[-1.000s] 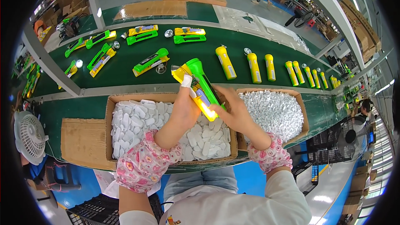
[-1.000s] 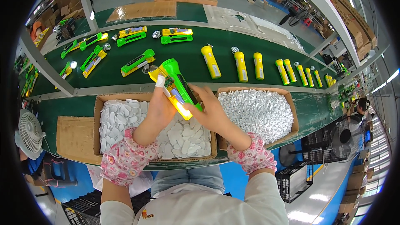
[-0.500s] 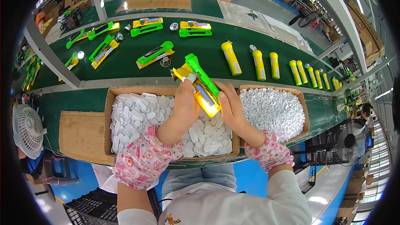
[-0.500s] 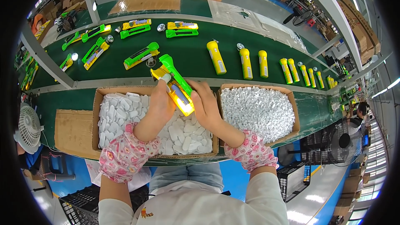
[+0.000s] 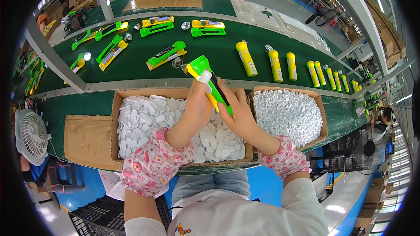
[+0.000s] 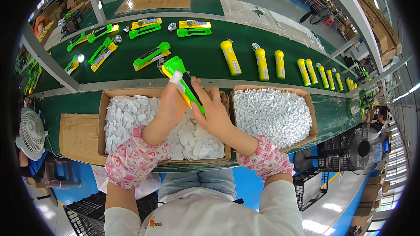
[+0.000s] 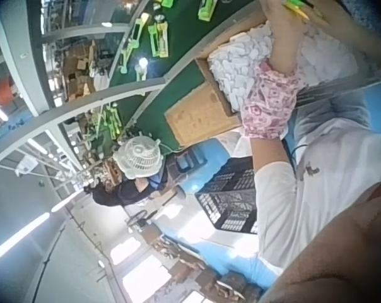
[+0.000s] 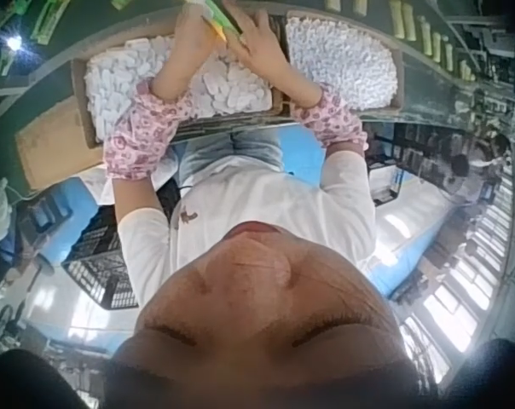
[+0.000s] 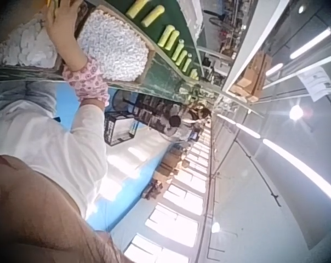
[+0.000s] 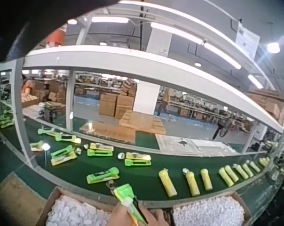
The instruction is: Assembling flashlights by inserting plastic components or protective padding.
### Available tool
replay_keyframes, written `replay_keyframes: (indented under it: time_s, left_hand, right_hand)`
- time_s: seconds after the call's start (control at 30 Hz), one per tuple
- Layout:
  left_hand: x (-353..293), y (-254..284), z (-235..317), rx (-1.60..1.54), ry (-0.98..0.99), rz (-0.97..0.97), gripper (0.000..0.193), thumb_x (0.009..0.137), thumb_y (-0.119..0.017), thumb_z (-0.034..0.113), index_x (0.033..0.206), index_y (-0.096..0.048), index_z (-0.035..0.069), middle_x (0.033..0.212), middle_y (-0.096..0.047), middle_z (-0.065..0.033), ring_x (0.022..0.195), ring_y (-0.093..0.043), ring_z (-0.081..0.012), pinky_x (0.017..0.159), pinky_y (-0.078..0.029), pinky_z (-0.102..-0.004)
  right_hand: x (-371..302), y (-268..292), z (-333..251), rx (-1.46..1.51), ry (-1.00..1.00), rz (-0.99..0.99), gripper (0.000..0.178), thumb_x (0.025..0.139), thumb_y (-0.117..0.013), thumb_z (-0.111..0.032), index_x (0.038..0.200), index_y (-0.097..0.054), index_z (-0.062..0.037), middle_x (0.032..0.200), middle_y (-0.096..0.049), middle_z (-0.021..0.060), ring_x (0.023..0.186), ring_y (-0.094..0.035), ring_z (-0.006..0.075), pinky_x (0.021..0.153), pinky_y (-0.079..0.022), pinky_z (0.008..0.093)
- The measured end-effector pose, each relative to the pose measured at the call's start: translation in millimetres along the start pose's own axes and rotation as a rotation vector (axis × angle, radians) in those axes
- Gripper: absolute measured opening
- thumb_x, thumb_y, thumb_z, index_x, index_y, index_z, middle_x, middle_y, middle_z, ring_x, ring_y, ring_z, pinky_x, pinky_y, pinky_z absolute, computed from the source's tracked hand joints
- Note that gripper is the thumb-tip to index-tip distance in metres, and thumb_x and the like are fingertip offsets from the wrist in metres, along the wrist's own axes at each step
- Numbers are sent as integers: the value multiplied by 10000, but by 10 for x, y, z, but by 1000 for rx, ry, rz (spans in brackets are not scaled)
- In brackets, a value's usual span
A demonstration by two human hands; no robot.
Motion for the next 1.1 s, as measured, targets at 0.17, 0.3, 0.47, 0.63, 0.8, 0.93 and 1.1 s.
replay_keyframes:
  time_s: [0.17, 0.3, 0.47, 0.63, 0.8, 0.93, 1.1]
  left_hand:
    - [104, 31, 319, 189, 91, 26, 398, 943, -576, 265, 1227, -467, 8, 1200, -585, -188, 1089, -595, -298, 937, -494, -457]
    - [72, -13, 358, 44, 47, -99, 344, 960, -550, 239, 1230, -477, 39, 1195, -599, -169, 1085, -604, -283, 882, -531, -456]
    - [-6, -100, -99, -178, 298, -67, 445, 1000, -390, 452, 1271, -457, 107, 1230, -577, -157, 1146, -548, -304, 975, -445, -488]
    - [16, 65, 2, -292, 436, 11, 451, 998, -284, 466, 1149, -466, 81, 867, -551, -119, 747, -543, -254, 685, -484, -433]
    - [2, -42, 165, -288, 416, 26, 560, 919, -353, 617, 1042, -474, 84, 699, -449, -43, 537, -400, -156, 531, -367, -320]
    - [9, -46, 161, -330, 366, -2, 550, 907, -379, 620, 1034, -472, 93, 721, -468, -54, 551, -420, -159, 537, -377, -320]
    - [27, 19, 51, -243, 273, -8, 369, 889, -597, 349, 1085, -462, 67, 932, -576, -123, 832, -599, -251, 769, -527, -431]
  right_hand:
    - [-7, 18, -25, -155, 131, -18, 479, 923, -543, -109, 1390, -452, -53, 1157, -459, 177, 999, -532, 297, 850, -460, 344]
    - [61, 260, -246, 88, 276, 142, 422, 887, -534, 10, 1301, -558, -69, 1187, -458, 186, 919, -568, 308, 789, -486, 365]
    - [-40, 298, -300, -395, 473, 132, 472, 783, -667, -3, 1244, -602, -78, 1247, -501, 138, 989, -552, 297, 847, -457, 367]
    - [-105, 877, 117, -57, 114, -193, 310, 833, -684, -88, 1135, -618, -62, 1044, -597, 94, 890, -600, 254, 762, -492, 332]
    - [-785, 783, 912, -5, -317, -711, 240, 756, -723, -72, 977, -643, -23, 883, -615, 137, 810, -648, 257, 712, -502, 341]
    - [-800, 757, 922, -34, -259, -621, 138, 756, -713, -50, 881, -662, -16, 805, -626, 133, 750, -651, 249, 671, -507, 338]
    - [-752, 817, 913, -62, -334, -426, 102, 744, -729, -57, 775, -645, -8, 755, -631, 127, 665, -631, 250, 608, -494, 335]
Point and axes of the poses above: each hand's wrist, its own x-axis towards the middle knuckle, its own y-axis out of the back of the hand, z = x × y, the point moved 6 cm from there along x, towards the middle knuckle
